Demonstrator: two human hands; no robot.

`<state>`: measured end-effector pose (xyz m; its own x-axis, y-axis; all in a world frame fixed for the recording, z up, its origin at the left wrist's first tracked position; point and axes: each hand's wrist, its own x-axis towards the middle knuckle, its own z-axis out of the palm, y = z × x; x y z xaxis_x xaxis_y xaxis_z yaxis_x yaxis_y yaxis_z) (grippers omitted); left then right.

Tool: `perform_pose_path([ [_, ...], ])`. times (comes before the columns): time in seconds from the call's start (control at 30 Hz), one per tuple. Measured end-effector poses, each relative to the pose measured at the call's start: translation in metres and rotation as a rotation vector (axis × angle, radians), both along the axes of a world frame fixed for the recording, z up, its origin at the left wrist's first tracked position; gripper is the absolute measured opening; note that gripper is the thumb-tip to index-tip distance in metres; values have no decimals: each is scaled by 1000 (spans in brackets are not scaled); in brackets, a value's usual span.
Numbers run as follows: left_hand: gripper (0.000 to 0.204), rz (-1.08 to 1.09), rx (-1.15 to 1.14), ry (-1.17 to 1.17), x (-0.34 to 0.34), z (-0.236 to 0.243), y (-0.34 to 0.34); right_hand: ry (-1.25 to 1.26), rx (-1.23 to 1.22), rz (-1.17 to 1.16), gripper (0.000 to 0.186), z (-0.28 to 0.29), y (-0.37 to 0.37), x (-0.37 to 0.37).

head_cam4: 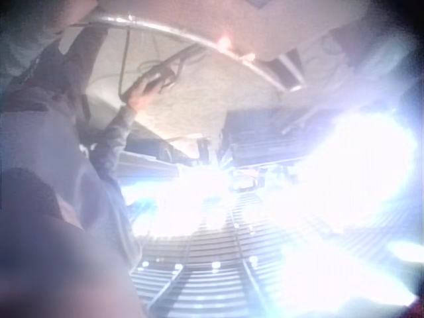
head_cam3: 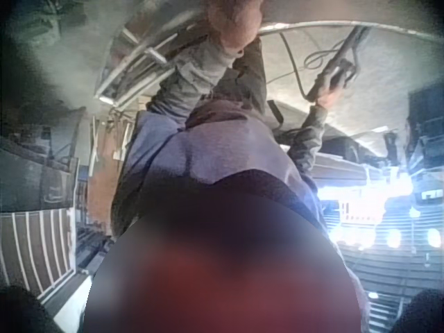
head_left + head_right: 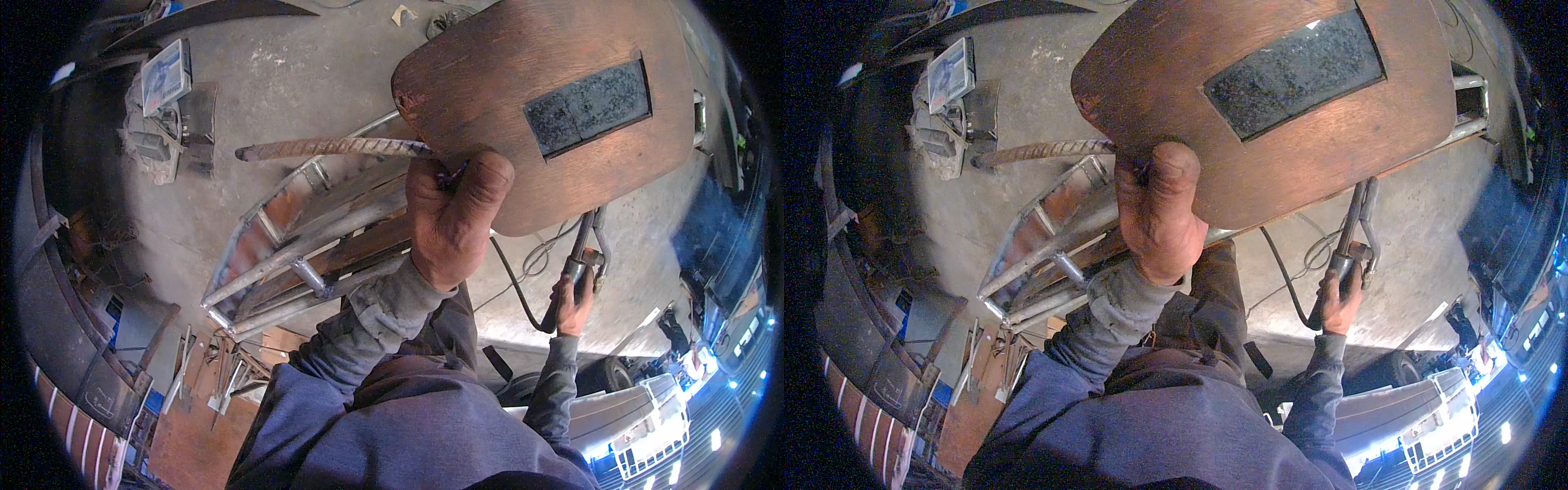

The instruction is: The person welds a metal frame structure using a welding torch and a handheld welding mask. They repeatedly position the mask, weld joints on the frame, and inspect the work while another person sweeps the floor nearby.

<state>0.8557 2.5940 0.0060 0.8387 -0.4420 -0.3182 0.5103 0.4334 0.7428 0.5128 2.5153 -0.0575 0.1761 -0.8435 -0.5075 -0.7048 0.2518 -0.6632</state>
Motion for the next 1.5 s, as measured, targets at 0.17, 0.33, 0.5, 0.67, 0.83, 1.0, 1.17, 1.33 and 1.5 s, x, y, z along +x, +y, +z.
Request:
perform_pose_path([
  [0.17, 35, 17, 63, -49, 0, 5, 0, 27, -7, 5, 61, 0, -5, 4],
  [0.33, 38, -69, 32, -70, -4, 0, 5, -2, -5, -6, 57, 0, -7, 6],
  [0.5, 42, -290, -23, -55, -9, -2, 8, 26, 1, 5, 52, 7, -8, 21],
  [0.67, 46, -531, -20, -119, -19, -5, 10, -32, -30, 61, 31, -26, -17, -42],
  [0.83, 49, -565, -69, -11, -26, -7, 10, 73, -341, 213, 34, -54, -12, -74],
  [1.0, 49, -571, -40, 33, -24, -4, 11, 32, -81, 64, 43, -54, -14, -81],
  [1.17, 59, -503, -57, -102, -26, -4, 6, 60, 12, -54, 45, -45, -17, -67],
  [1.33, 55, -592, -85, 32, -17, 10, 20, -37, 107, -54, 39, -9, -7, -23],
  [1.5, 50, -506, -61, -259, -34, 6, 29, -143, 24, -239, 59, 9, 37, -37],
])
